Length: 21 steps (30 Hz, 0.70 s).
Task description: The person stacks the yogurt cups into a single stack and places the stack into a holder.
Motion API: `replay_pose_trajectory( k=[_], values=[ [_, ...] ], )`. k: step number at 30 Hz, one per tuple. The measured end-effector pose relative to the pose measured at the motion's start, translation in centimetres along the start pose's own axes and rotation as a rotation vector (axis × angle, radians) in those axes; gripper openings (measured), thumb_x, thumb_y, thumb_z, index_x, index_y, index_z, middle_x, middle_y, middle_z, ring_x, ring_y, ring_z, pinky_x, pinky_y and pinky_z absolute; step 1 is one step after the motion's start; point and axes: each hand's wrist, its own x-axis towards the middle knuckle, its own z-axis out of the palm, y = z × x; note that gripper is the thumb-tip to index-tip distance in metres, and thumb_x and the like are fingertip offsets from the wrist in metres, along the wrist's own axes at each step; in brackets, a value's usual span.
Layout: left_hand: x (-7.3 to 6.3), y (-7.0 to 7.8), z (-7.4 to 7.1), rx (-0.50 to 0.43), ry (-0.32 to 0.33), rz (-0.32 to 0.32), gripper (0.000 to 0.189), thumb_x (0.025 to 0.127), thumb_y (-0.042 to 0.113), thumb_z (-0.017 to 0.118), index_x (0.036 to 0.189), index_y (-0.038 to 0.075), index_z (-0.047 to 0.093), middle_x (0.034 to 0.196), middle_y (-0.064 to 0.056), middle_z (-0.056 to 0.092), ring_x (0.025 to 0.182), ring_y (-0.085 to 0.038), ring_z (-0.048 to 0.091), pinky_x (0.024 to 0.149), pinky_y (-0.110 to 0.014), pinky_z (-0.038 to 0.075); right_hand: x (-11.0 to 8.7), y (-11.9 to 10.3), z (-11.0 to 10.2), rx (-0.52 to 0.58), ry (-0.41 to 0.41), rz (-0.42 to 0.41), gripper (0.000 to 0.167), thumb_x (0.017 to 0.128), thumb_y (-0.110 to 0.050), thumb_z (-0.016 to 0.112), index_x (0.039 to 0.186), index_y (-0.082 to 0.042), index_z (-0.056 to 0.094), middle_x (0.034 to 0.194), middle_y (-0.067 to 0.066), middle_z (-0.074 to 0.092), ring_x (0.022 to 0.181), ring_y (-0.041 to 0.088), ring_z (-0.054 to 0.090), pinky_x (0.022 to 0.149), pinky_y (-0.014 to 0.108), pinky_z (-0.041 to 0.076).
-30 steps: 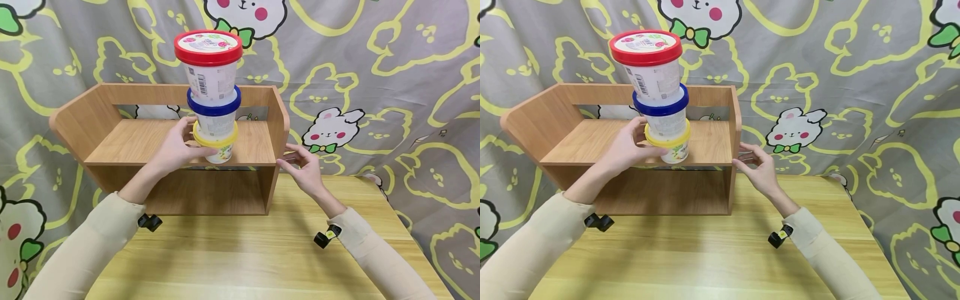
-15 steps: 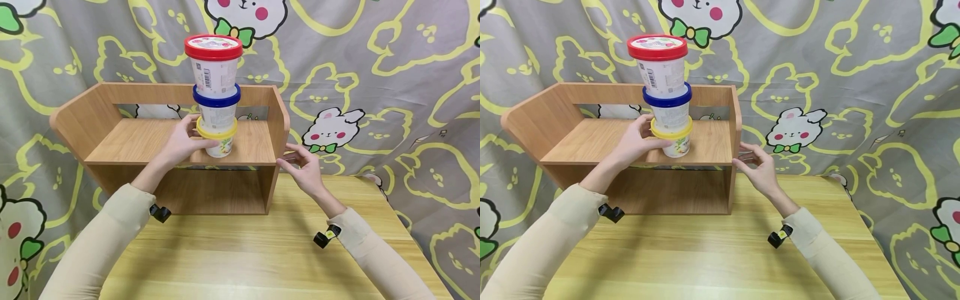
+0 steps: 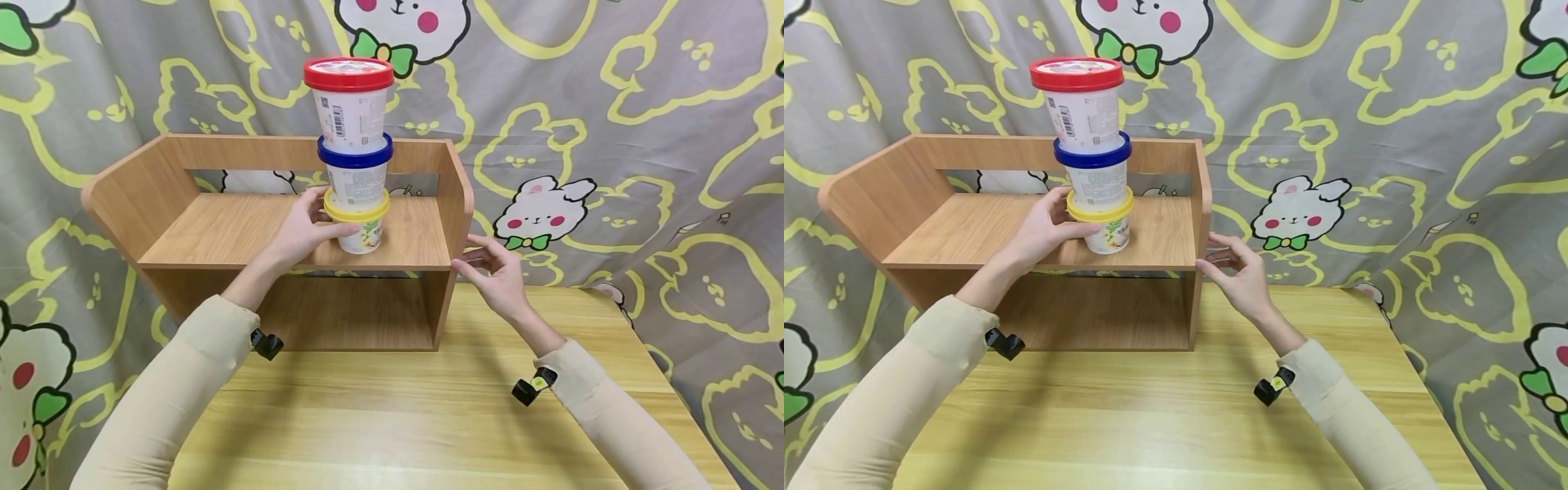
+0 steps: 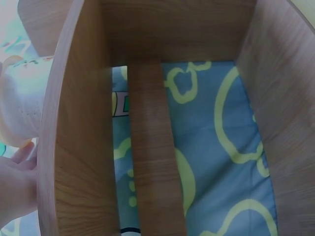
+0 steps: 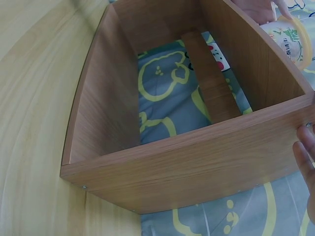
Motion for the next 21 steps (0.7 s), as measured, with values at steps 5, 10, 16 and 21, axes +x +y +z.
replay_pose_trajectory(
  k=[5,10,16,21],
  values=[
    [0.05,0.06,0.04,0.007,0.0,0.007,0.077,0.091,0.018,0.08,0.157,0.012,0.041,0.152,-0.014,0.054,0.125,-0.025,0.058,0.104,-0.035,0.05,0.01,0.03,-0.02,-0.005,-0.001,0.003,0.046,0.085,0.015,0.077,0.129,0.007,0.067,0.106,-0.023,0.076,0.09,0.0,0.074,0.084,0.016,0.061],
    [0.07,0.04,0.07,0.013,-0.002,0.006,0.077,0.091,0.019,0.08,0.158,0.012,0.041,0.152,-0.015,0.054,0.125,-0.025,0.059,0.104,-0.034,0.05,0.02,0.04,-0.07,-0.006,0.0,0.004,0.046,0.085,0.014,0.077,0.13,0.006,0.067,0.107,-0.02,0.076,0.09,0.0,0.074,0.084,0.016,0.061],
    [0.13,0.06,0.1,-0.005,-0.015,0.016,0.077,0.092,0.017,0.079,0.158,0.012,0.04,0.152,-0.014,0.053,0.125,-0.025,0.058,0.105,-0.035,0.05,0.03,0.04,-0.12,-0.009,-0.001,0.015,0.046,0.086,0.013,0.077,0.13,0.006,0.067,0.107,-0.021,0.076,0.09,0.0,0.073,0.084,0.016,0.061],
    [0.15,0.02,0.12,-0.019,-0.023,0.018,0.078,0.092,0.016,0.079,0.158,0.012,0.038,0.153,-0.014,0.052,0.127,-0.027,0.057,0.107,-0.038,0.049,0.08,0.02,-0.16,-0.011,-0.001,0.012,0.046,0.086,0.013,0.077,0.13,0.006,0.067,0.107,-0.022,0.075,0.09,-0.001,0.073,0.084,0.016,0.061]
  ],
)
